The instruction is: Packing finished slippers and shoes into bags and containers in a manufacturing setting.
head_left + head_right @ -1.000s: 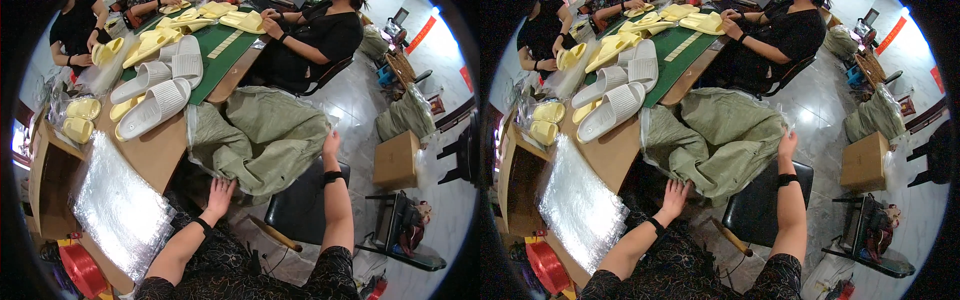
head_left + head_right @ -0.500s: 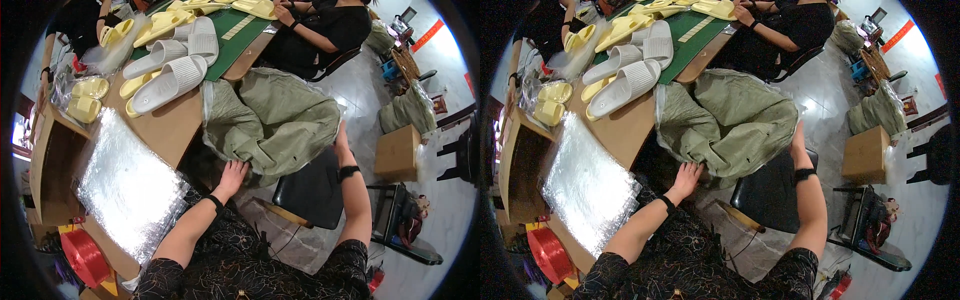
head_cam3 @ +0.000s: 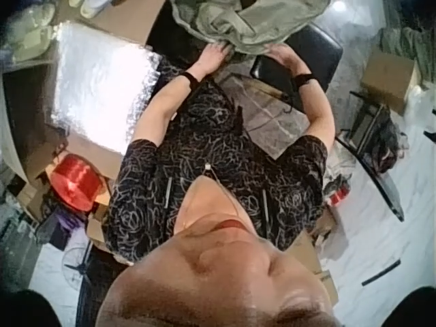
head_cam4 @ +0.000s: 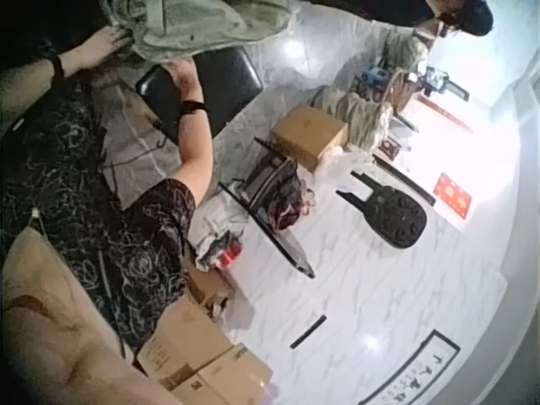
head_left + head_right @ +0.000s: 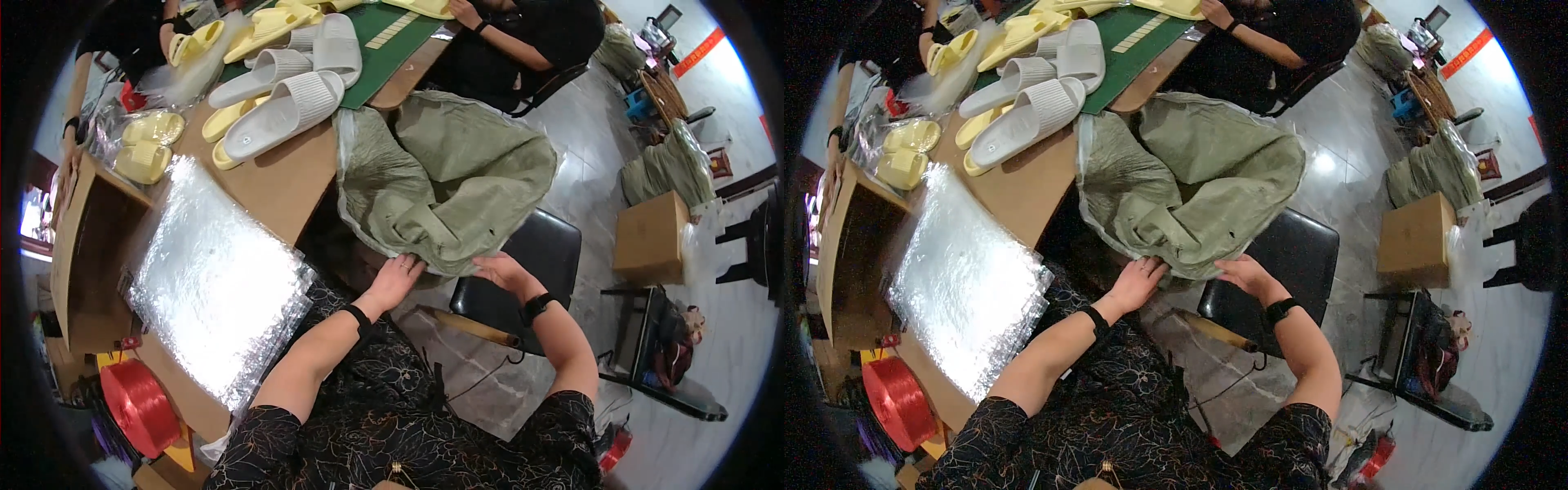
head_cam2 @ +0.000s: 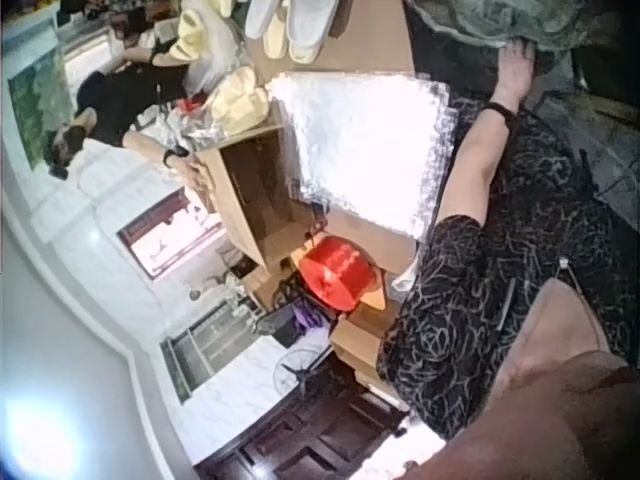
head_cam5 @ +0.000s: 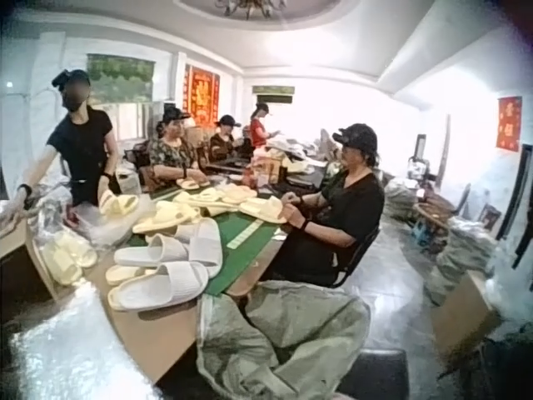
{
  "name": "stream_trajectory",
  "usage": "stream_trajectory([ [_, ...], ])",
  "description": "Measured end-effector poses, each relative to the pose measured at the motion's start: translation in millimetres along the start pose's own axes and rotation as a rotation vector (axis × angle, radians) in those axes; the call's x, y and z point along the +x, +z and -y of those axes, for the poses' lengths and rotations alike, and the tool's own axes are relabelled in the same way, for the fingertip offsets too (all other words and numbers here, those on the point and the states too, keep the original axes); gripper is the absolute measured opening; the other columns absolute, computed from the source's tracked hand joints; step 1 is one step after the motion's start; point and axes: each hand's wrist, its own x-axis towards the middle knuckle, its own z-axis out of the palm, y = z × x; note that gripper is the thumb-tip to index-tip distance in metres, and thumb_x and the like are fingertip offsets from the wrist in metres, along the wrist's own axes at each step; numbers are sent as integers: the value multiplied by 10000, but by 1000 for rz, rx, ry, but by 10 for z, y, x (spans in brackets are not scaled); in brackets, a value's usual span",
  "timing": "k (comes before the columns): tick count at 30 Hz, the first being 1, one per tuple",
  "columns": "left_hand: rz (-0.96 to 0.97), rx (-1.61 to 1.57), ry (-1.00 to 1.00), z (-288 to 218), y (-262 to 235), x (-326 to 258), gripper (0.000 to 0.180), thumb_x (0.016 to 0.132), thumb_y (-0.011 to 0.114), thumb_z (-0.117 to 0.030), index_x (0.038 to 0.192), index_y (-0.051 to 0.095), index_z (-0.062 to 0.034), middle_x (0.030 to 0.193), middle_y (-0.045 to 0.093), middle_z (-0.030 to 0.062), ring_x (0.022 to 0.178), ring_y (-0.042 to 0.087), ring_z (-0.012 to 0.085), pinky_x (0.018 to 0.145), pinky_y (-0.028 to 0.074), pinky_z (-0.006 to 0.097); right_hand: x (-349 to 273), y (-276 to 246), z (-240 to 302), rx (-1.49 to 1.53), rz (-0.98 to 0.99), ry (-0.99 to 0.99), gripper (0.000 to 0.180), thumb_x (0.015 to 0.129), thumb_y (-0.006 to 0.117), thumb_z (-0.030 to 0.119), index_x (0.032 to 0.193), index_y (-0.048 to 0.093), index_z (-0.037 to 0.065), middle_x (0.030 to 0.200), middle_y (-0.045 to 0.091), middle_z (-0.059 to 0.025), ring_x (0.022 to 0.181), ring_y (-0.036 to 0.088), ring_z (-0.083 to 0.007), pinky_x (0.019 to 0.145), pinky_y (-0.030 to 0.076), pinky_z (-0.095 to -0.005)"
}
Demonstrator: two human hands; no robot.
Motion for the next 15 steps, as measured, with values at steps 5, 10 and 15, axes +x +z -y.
stream_trajectory([
  [5, -132, -134, 65, -261, -587, 20, 784, 755, 753, -243, 1452, 410, -135, 1328, 486, 150, 1258, 435, 333, 1054, 352, 486, -618, 152, 406, 101, 249, 172, 564, 917, 674, 181, 1401, 445, 0, 1364, 551, -106, 1192, 579, -251, 985, 497, -423],
  [10, -338, -256, 400, -646, -998, 11, 513, 715, 696, -152, 1219, 605, -115, 930, 542, 69, 945, 558, 270, 954, 431, 408, -1385, 189, 622, 138, 59, 109, 547, 906, 686, 203, 1361, 480, -20, 1305, 593, -111, 1147, 606, -244, 952, 518, -413],
  [15, -345, -433, 439, -1166, -1656, -73, 455, 721, 704, -178, 1154, 613, -73, 828, 537, 36, 757, 554, 214, 701, 423, 345, -2016, 277, 660, 97, -99, -25, 552, 875, 697, 162, 1345, 485, -35, 1284, 603, -136, 1156, 601, -244, 985, 492, -412],
])
